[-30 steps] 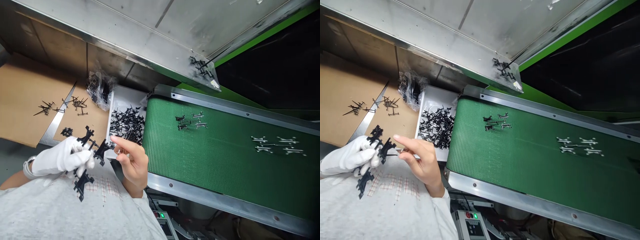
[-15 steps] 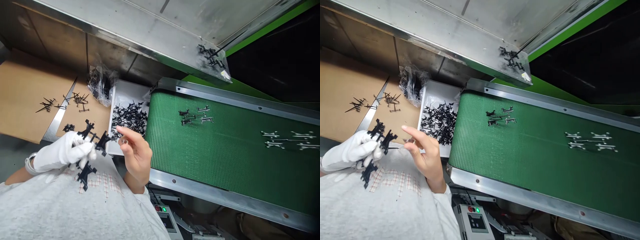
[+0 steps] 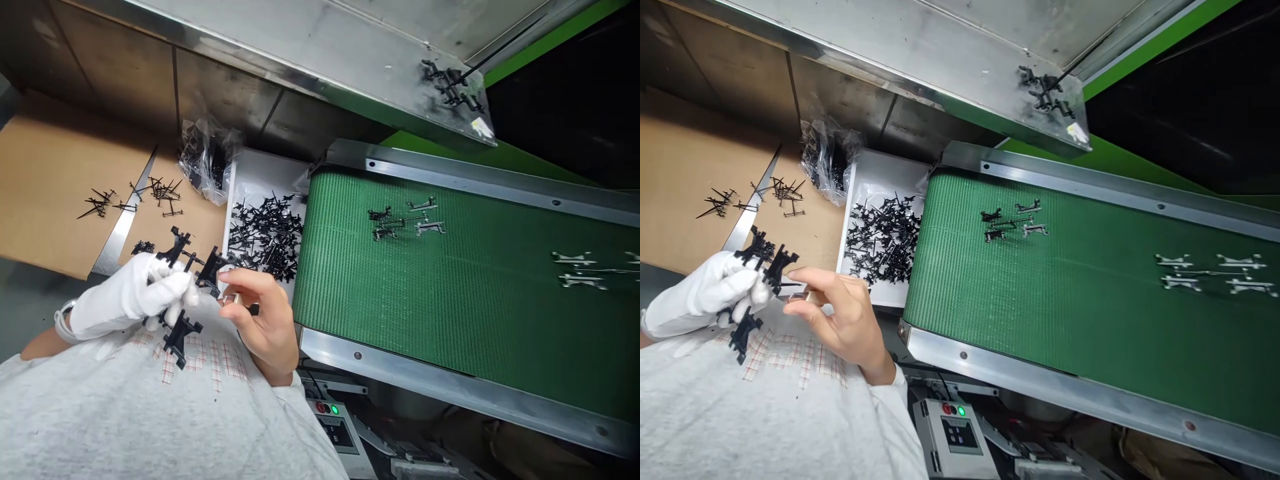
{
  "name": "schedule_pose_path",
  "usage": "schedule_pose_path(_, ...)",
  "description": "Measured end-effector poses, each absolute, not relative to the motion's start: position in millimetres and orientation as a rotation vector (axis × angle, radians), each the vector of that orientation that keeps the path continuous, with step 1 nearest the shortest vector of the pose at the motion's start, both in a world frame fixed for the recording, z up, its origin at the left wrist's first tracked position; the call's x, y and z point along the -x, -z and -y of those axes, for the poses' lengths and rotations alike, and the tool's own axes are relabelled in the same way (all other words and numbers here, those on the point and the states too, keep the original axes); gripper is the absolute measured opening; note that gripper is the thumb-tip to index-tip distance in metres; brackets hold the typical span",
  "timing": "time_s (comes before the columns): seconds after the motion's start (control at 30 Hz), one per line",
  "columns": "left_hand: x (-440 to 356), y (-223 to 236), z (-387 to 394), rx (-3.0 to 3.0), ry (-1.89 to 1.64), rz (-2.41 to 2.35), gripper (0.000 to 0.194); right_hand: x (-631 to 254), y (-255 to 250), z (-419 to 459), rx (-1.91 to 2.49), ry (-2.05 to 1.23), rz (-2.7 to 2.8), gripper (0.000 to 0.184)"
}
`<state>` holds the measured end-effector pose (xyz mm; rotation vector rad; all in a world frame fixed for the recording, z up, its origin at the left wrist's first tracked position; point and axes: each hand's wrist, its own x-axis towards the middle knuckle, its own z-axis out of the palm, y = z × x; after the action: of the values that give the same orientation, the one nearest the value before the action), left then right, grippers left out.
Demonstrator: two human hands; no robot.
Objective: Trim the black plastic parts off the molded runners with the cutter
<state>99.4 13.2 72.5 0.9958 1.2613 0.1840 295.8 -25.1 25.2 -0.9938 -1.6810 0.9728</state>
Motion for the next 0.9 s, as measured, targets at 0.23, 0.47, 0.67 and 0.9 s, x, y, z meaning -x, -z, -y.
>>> schedule_pose_path(0.23, -97, -72, -11, -0.975, -0.153, -1.253, 0.039, -296, -22, 22, 0.879, -0.942, 1.692, 0.026)
schedule_pose_path(0.47, -99, -75, -11, -0.982, -0.168, -1.274, 0.038, -293, -20, 22, 0.812, -0.894, 1.665, 0.031)
schedule_pose_path(0.67, -99, -74, -11, -0.995, -0.194, -1.270, 0.037, -288, -21, 23, 0.863, -0.843, 1.652, 0.024)
schedule_pose_path(0.9, -103, -73, -12, -0.973, -0.147, -1.271, 0.038, -289, -16, 13, 0.743, -0.789, 1.625, 0.034)
